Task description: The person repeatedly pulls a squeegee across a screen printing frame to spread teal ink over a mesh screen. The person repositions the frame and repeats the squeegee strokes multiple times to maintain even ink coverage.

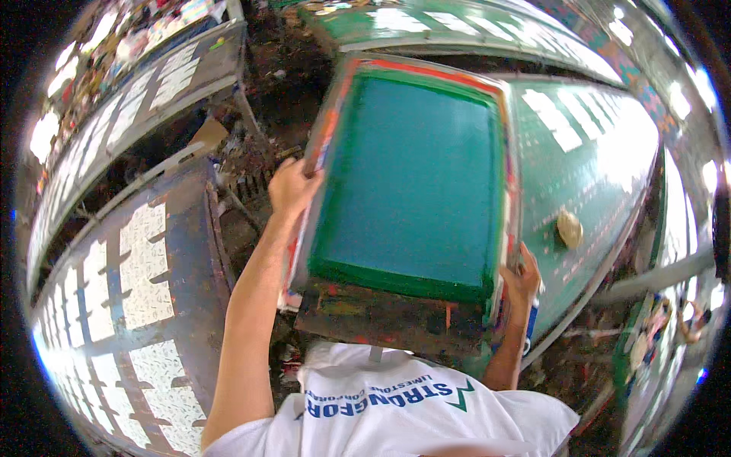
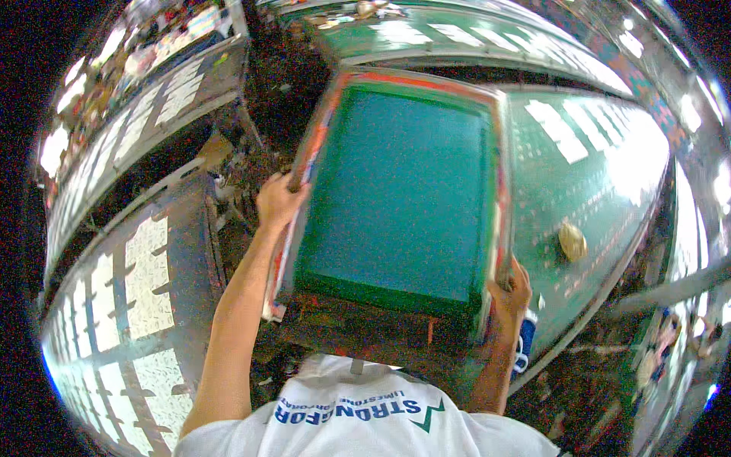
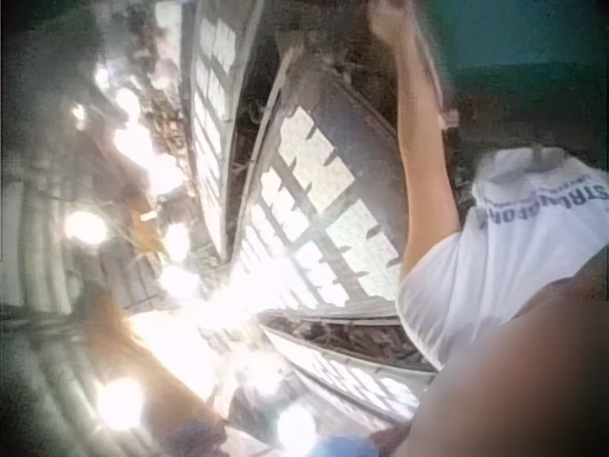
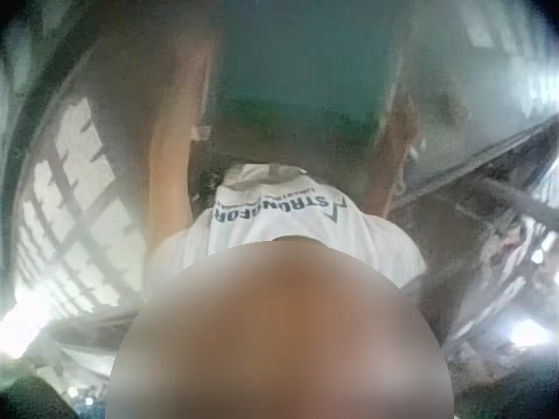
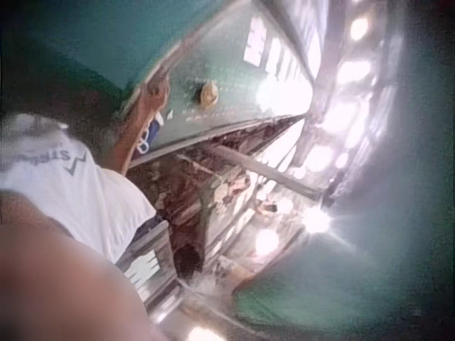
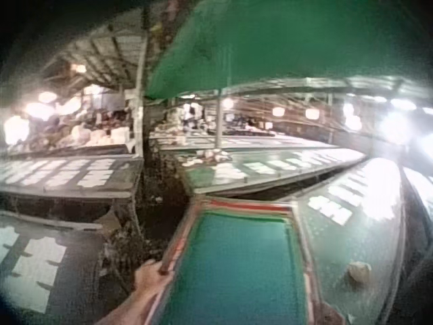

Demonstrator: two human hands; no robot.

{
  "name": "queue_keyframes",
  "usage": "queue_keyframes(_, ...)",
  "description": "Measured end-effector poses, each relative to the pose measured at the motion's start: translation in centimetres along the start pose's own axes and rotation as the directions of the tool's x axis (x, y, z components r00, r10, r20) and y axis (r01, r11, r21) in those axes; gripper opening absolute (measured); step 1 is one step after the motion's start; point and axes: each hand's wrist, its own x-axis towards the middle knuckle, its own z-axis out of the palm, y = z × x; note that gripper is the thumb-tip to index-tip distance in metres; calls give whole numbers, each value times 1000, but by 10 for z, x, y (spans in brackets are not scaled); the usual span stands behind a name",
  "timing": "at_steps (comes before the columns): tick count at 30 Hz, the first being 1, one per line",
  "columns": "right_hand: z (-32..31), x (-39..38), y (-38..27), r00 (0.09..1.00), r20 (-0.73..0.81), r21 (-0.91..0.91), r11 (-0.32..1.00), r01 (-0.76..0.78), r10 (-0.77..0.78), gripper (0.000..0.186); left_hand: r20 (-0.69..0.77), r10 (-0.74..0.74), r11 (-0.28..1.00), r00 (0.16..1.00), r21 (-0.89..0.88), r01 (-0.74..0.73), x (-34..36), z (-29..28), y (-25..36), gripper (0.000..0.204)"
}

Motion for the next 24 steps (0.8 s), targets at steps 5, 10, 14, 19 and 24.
queue_keyframes(5,34,-10,0,974,-137,-74,982,172,-181,75,147,65,991,987,-122,-47,99,46,-26,46)
queue_keyframes(10,51,-16,-6,940,-329,-199,980,24,-90,67,223,143,960,964,-267,-80,183,96,-12,48)
queue_keyframes(14,56,-21,-39,902,-429,-350,930,-112,-53,66,300,268,927,916,-340,-160,240,130,17,46)
queue_keyframes(19,86,11,-72,855,-512,-464,864,-195,-83,66,334,429,840,839,-488,-236,317,189,42,46)
queue_keyframes(24,156,77,-85,848,-490,-521,847,-101,-201,66,341,455,846,822,-454,-280,410,238,13,46)
